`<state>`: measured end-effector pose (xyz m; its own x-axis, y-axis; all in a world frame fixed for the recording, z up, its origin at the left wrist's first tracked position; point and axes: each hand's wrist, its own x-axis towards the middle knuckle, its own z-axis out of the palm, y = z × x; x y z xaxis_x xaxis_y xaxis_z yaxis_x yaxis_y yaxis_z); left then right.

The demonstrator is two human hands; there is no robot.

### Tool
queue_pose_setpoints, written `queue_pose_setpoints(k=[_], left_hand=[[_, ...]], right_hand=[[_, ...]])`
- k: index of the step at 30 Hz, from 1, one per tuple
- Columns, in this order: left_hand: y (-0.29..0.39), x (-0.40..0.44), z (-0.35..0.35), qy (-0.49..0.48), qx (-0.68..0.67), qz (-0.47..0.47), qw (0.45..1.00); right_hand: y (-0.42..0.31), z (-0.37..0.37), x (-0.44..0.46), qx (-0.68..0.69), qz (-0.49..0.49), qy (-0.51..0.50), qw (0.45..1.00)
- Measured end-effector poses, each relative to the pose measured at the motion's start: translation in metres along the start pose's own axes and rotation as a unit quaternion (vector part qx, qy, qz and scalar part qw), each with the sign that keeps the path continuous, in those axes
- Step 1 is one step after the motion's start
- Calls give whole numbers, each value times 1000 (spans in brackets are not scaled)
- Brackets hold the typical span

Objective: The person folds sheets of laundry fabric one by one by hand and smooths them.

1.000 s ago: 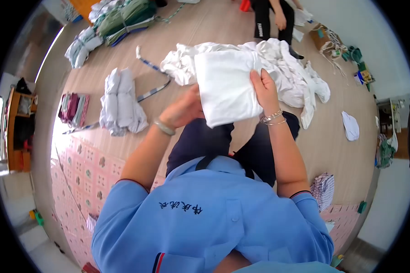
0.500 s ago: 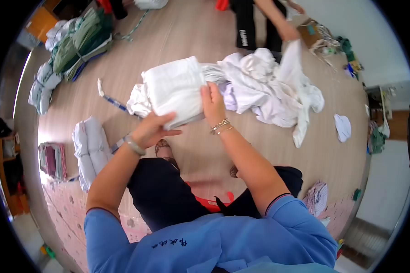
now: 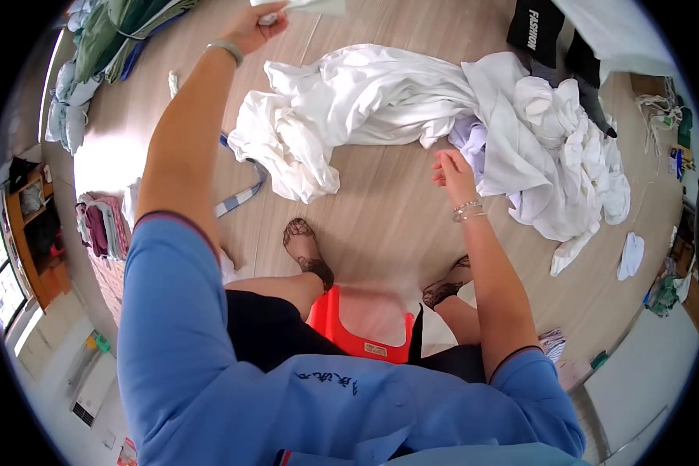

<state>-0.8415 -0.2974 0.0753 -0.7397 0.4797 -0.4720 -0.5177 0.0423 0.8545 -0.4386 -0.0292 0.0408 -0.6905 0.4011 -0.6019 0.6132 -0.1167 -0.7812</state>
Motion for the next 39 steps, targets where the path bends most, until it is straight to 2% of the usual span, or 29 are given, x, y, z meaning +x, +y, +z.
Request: queue_pose_setpoints(k=[2, 3, 4, 5, 6, 7, 8, 9, 10, 11, 12, 13, 15, 17, 18, 21, 22, 23, 24, 25, 27, 29, 30, 32, 34, 35, 36, 38, 39], left_hand=[[-21, 23, -24, 8, -80, -31, 996], [-42, 26, -35, 24, 377, 76, 923], [-59, 30, -40, 35, 749, 167, 641], [-72, 33, -36, 34, 750, 167, 639], [-85, 33, -25, 197, 634, 163, 730], [-96, 29, -14, 352, 487, 156, 784], [-114, 26, -14, 236, 611, 172, 736], [-89, -9, 29, 94, 577, 116, 803], [-108, -27, 46, 60, 695, 138, 703], [-106, -41, 65, -32, 753, 11, 657], [-115, -50, 70, -89, 791, 8, 605], [-124, -50, 73, -98, 782, 28, 614], [-106, -67, 90, -44, 774, 143, 616], [-111, -79, 86, 22, 641, 217, 736], [-89, -96, 96, -5, 661, 192, 726], [-31, -157, 137, -76, 672, 188, 712], [-14, -183, 157, -167, 681, 239, 672], [3, -214, 174, -253, 681, 284, 626], [21, -251, 195, -287, 668, 348, 592], [38, -292, 216, -321, 650, 408, 556], [65, -361, 245, -337, 593, 482, 549], [73, -407, 256, -342, 560, 521, 546], [74, -425, 255, -291, 557, 535, 565], [67, -456, 259, -240, 550, 551, 580], [50, -479, 263, -62, 499, 643, 577], [39, -489, 259, -74, 488, 605, 625], [32, -499, 254, -78, 488, 606, 624], [22, -519, 242, -73, 393, 505, 765], [26, -530, 240, -57, 380, 493, 781]], right_hand=[[-3, 0, 1, -3, 15, 16, 1000], [-3, 1, 3, -25, -6, 16, 1000], [-5, 1, 7, -46, -28, 18, 998], [-9, 2, 9, -43, -28, 18, 999], [-12, 4, 10, -49, -62, 17, 997], [-15, 6, 9, -53, -99, 16, 994], [-13, 6, 8, -46, -107, 18, 993], [-9, 4, 8, -84, -138, 26, 986], [-13, 6, 13, -121, -183, 37, 975], [-18, 10, 13, -125, -180, 34, 975], [-20, 14, 5, -133, -178, 29, 975], [-14, 20, 1, -88, -165, 15, 982], [-43, 22, -29, -162, -210, 1, 964], [-77, 17, -63, -189, -303, 2, 934], [-96, 14, -81, -219, -364, -6, 905], [-145, -5, -143, -261, -411, 20, 873], [-160, -9, -169, -261, -409, 26, 874], [-179, -10, -193, -279, -476, 66, 831], [-191, -8, -216, -294, -537, 103, 784], [-196, -6, -238, -294, -532, 104, 787], [-202, -6, -272, -352, -581, 87, 728], [-189, -20, -294, -376, -522, 27, 765], [-181, -25, -303, -397, -466, -36, 790], [-167, -28, -327, -357, -474, 1, 805], [-164, -29, -350, -313, -487, 44, 814], [-167, -28, -366, -282, -504, 63, 814], [-168, -26, -383, -250, -518, 82, 814], [-180, -28, -416, -221, -543, 86, 806], [-184, -29, -426, -195, -567, 92, 795]])
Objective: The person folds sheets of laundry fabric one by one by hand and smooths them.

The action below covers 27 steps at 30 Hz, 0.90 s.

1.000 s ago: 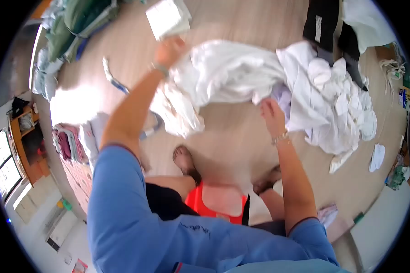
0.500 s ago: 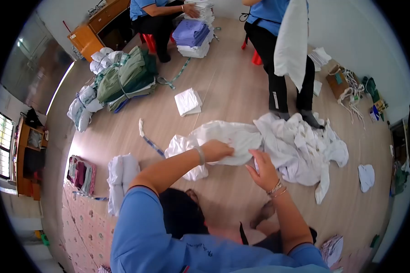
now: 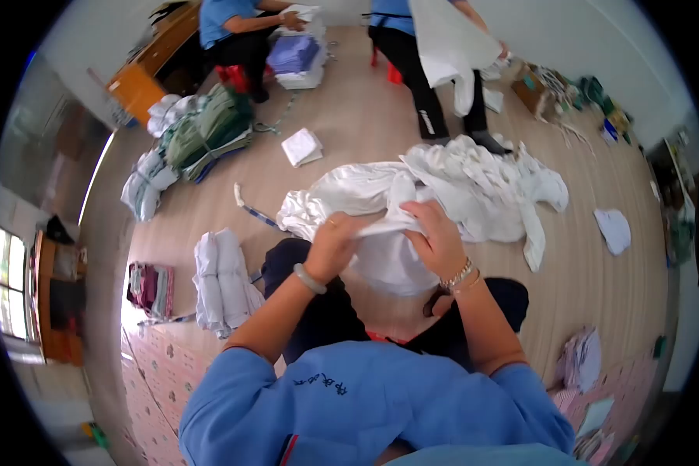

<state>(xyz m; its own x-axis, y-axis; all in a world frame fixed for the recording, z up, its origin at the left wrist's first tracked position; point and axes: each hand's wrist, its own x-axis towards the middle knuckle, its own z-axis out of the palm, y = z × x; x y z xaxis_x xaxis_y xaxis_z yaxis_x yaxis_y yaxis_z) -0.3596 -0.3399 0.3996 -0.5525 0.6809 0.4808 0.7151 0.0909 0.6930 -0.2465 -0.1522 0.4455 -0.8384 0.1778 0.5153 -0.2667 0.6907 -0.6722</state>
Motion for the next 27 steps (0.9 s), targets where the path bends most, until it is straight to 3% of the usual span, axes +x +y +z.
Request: queue_pose_setpoints(k=[1, 3, 4, 6, 7, 9, 10, 11, 13, 15, 19, 20, 21, 22, 25, 27], left_hand=[[9, 2, -5, 10, -15, -18, 1000], [22, 13, -11, 9, -54, 57, 997], [37, 14, -13, -39, -81, 27, 996], [63, 14, -5, -93, -77, 65, 991], [72, 14, -2, -131, -62, 93, 985], [81, 16, 3, -145, -22, 154, 977], [86, 16, 5, -138, 4, 153, 979], [89, 14, 7, -132, 30, 148, 980], [90, 13, 9, -188, -87, -95, 974], [77, 9, 9, -196, -100, -46, 974], [72, -35, 6, -240, -96, -70, 964], [87, -38, -17, -345, -39, 57, 936], [108, -37, -42, -440, 17, 184, 879], [115, -44, -46, -467, 21, 156, 870], [111, -52, -54, -447, -12, 149, 882], [103, -21, -74, -333, -27, 191, 923]], right_hand=[[-3, -4, 2, -12, 15, 15, 1000], [-6, -15, 2, -135, -174, 14, 975], [-6, -15, -6, -152, -161, 24, 975], [-6, -11, -17, -6, -142, -73, 987], [-7, -16, -25, -12, -137, -67, 988], [-23, -26, -36, 184, 118, -222, 950], [-9, -18, -49, 238, 64, -166, 955], [-13, -26, -52, 241, 70, -163, 954], [-27, -53, -54, 93, 89, -202, 971], [-20, -64, -60, 85, -4, -118, 989], [-31, -54, -92, 105, 0, -145, 984], [-31, -43, -104, 111, -14, -141, 984], [-76, -87, -119, 94, -90, -218, 967], [-122, -133, -130, 76, -167, -291, 939], [-124, -132, -126, 92, -137, -297, 940], [-121, -143, -105, 55, -67, -410, 908]])
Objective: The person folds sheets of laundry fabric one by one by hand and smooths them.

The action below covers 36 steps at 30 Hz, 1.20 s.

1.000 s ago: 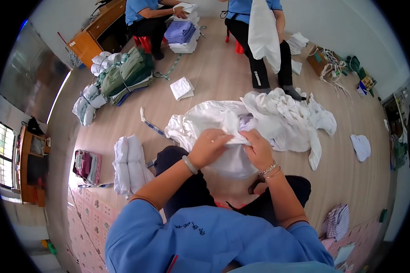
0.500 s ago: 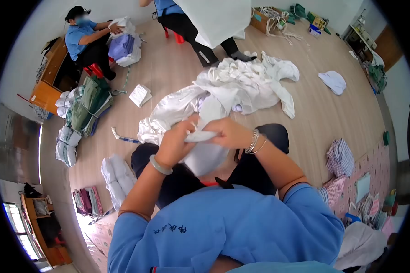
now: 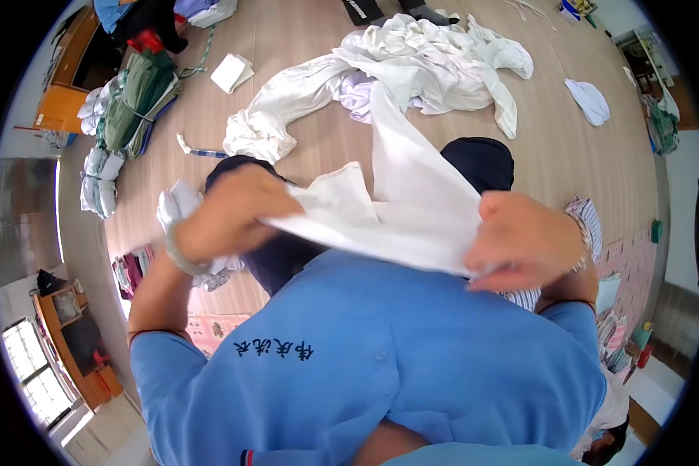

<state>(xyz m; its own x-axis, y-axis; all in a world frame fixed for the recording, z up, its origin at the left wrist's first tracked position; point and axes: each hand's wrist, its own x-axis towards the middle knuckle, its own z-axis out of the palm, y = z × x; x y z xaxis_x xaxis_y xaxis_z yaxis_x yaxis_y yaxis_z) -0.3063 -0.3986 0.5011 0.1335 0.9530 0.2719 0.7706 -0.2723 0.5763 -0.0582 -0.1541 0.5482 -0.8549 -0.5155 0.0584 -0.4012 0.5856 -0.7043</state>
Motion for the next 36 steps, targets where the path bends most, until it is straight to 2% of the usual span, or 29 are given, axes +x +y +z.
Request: queue_pose_setpoints(k=[2, 4, 5, 6, 7, 8, 10, 12, 13, 14, 15, 16, 17, 18, 19, 20, 21, 22, 23, 24, 26, 27, 29, 31, 32, 33, 34, 35, 36], left_hand=[[29, 2, -50, -6, 5, -85, 996], [67, 5, -95, 2, 168, 45, 985], [77, 4, -99, -2, 206, 40, 978], [87, 1, -98, -1, 251, 41, 967], [100, -18, -105, 103, 337, 42, 935], [100, -36, -127, 207, 414, 45, 885], [74, -43, -196, 205, 406, -25, 890], [42, -62, -228, 184, 396, -221, 872], [12, -61, -232, 155, 429, -216, 863], [-19, -62, -230, 120, 454, -219, 856], [-37, -51, -232, 115, 426, -314, 841], [-65, -50, -238, 125, 507, -278, 807], [-93, -59, -255, 72, 489, -279, 823], [-117, -55, -267, 114, 495, -306, 805], [-131, -51, -276, 169, 497, -308, 794], [-141, -57, -276, 224, 495, -308, 781], [-154, -63, -288, 225, 493, -307, 783], [-166, -69, -307, 256, 537, -269, 758], [-171, -72, -317, 283, 576, -231, 731], [-161, -73, -322, 279, 586, -213, 730], [-149, -77, -324, 402, 474, -270, 736], [-133, -80, -313, 399, 474, -272, 736], [-76, -78, -271, 510, 273, -241, 779], [-34, -98, -224, 520, 195, -262, 789], [-40, -134, -223, 415, 333, -286, 797], [-50, -171, -217, 299, 464, -301, 778], [-42, -170, -168, 459, 233, -321, 795], [-57, -194, -144, 446, 213, -295, 818], [-54, -203, -118, 416, 142, -329, 836]], right_hand=[[40, 19, 1, -119, 232, -118, 958], [101, 24, 0, -170, 250, -86, 949], [106, 33, -1, -182, 250, -82, 947], [109, 43, -3, -258, 215, -36, 941], [111, 44, -5, -332, 177, 9, 927], [117, 25, -2, -340, 191, 3, 921], [133, -20, 8, -352, 190, 41, 916], [155, -51, -2, -353, 209, 149, 900], [203, -75, -19, -366, 220, 215, 878], [217, -97, -26, -293, 225, 289, 883], [185, -127, -15, -260, 312, 345, 846], [244, -157, -43, -379, 189, 387, 819], [248, -177, -53, -277, 319, 386, 820], [263, -204, -71, -340, 348, 415, 769], [272, -222, -81, -400, 375, 441, 711], [257, -218, -82, -401, 376, 440, 710], [234, -218, -88, -381, 411, 464, 686], [214, -221, -93, -360, 445, 486, 660], [203, -222, -102, -359, 450, 483, 660], [193, -223, -113, -380, 426, 515, 640], [165, -225, -132, -379, 376, 585, 610], [144, -218, -140, -355, 352, 623, 602], [83, -170, -123, -212, 276, 698, 625], [74, -139, -158, -231, 284, 650, 666], [75, -121, -180, -278, 316, 611, 671], [83, -101, -202, -324, 344, 570, 672], [101, -77, -230, -233, 336, 583, 702], [112, -53, -248, -140, 326, 590, 725], [105, -29, -243, -196, 363, 539, 734]])
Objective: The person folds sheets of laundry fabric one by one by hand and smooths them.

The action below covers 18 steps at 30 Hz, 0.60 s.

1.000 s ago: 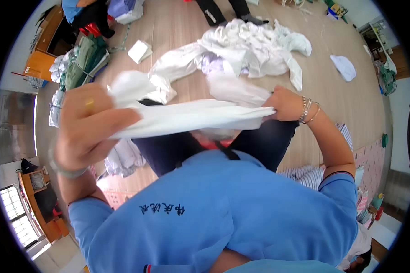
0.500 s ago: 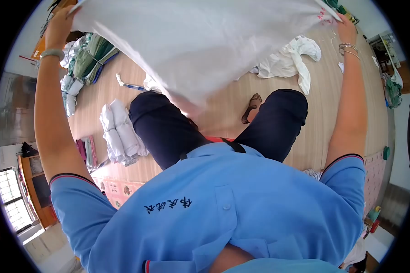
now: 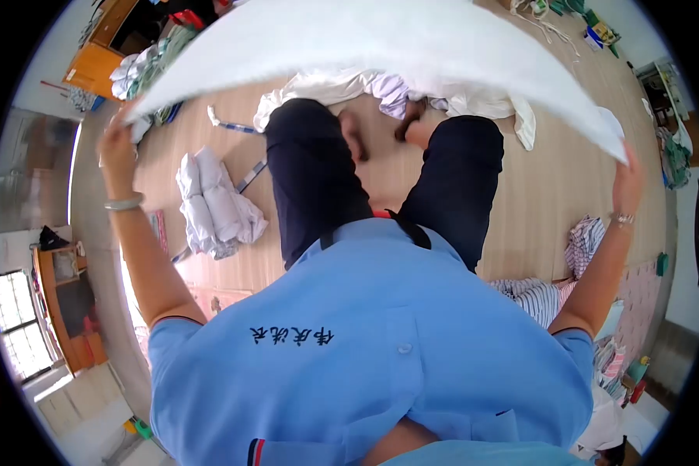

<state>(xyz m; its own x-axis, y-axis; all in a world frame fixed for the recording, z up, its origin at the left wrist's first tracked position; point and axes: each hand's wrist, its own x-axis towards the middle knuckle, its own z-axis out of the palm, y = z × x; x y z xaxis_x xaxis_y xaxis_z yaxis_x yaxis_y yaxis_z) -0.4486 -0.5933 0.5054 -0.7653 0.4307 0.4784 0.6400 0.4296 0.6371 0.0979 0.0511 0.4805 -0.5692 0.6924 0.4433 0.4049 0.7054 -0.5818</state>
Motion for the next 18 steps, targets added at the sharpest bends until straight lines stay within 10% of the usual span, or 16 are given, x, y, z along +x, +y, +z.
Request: queue_pose_setpoints(k=[18], left_hand=[[-39, -200, 52, -112, -205, -217, 948]], right_hand=[[77, 81, -195, 128, 190, -339, 912]])
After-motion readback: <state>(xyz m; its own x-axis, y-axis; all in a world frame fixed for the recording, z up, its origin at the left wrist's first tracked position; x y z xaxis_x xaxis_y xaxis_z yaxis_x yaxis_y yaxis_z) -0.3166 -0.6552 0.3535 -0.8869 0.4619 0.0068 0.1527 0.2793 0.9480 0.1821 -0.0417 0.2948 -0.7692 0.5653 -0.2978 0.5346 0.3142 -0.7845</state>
